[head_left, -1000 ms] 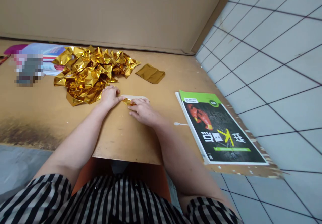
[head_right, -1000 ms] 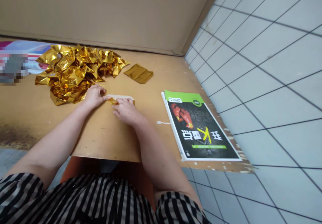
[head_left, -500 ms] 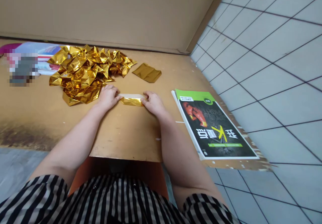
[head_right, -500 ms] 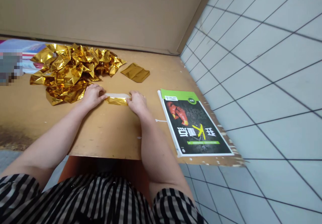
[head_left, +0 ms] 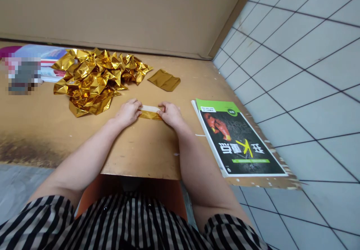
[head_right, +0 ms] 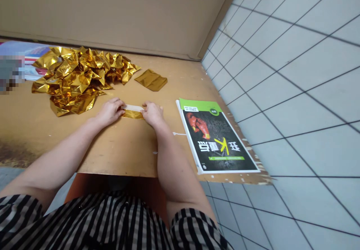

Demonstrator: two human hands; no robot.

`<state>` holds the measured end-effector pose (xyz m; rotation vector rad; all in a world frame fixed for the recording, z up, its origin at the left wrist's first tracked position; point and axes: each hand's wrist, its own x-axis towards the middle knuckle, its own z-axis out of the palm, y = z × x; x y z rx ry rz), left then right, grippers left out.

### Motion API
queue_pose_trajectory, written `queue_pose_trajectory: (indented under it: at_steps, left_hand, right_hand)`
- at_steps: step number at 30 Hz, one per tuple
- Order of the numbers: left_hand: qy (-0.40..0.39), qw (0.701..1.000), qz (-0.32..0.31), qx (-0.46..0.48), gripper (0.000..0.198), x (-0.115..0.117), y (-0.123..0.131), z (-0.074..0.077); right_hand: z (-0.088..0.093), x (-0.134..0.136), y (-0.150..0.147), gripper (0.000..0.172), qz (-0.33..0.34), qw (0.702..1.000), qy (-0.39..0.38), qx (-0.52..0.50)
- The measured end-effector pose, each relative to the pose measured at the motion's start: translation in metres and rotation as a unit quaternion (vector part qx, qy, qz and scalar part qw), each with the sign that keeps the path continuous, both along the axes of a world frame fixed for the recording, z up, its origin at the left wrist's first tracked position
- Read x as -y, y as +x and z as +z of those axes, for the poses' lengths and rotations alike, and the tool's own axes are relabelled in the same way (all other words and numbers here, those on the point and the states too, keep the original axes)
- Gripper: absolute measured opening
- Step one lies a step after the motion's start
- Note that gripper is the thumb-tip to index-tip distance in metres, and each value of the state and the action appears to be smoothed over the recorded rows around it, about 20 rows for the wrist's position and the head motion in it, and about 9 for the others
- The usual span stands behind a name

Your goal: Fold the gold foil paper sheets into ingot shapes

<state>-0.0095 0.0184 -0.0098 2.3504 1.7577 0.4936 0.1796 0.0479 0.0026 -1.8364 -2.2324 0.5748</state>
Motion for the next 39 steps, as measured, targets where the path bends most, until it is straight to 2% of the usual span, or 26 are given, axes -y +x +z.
queue_pose_trajectory:
  at_steps: [4, 8, 14, 17, 20, 24, 33, 39]
  left_hand:
    - [-0.01, 1.0, -0.026, -0.012, 0.013, 0.003, 0.003, 0.002]
    - [-0.016, 0.998, -0.051, -0.04, 0.024, 0.008, 0.009, 0.004]
    - [-0.016, 0.996, -0.052, -0.07, 0.029, 0.013, 0.014, 0.006]
    - [-0.015, 0.996, -0.051, -0.07, 0.027, 0.012, 0.013, 0.005]
    - [-0.01, 0.997, -0.051, -0.062, 0.026, 0.011, 0.012, 0.004]
    - [-0.015, 0.997, -0.051, -0.062, 0.025, 0.011, 0.011, 0.004]
    - [-0.011, 0.997, -0.053, -0.059, 0.022, 0.011, 0.01, 0.006]
    - [-0.017, 0.997, -0.046, -0.067, 0.021, 0.012, 0.011, 0.008]
  right_hand:
    - [-0.002, -0.001, 0.001, 0.031, 0.0, 1.0, 0.006, -0.002]
    - [-0.002, 0.0, 0.001, 0.031, 0.001, 1.0, 0.011, 0.002]
    - [-0.003, -0.001, 0.005, 0.033, 0.016, 1.0, 0.006, -0.021]
    - [-0.003, -0.005, 0.018, 0.045, 0.058, 0.996, -0.024, -0.069]
    - [0.0, -0.008, 0.033, 0.063, 0.138, 0.983, -0.051, -0.11]
    - [0.003, -0.007, 0.041, 0.075, 0.179, 0.979, -0.046, -0.086]
    - [0.0, -0.006, 0.033, 0.063, 0.186, 0.982, 0.005, -0.018]
    - [-0.001, -0.009, 0.034, 0.043, 0.197, 0.98, 0.008, 0.0]
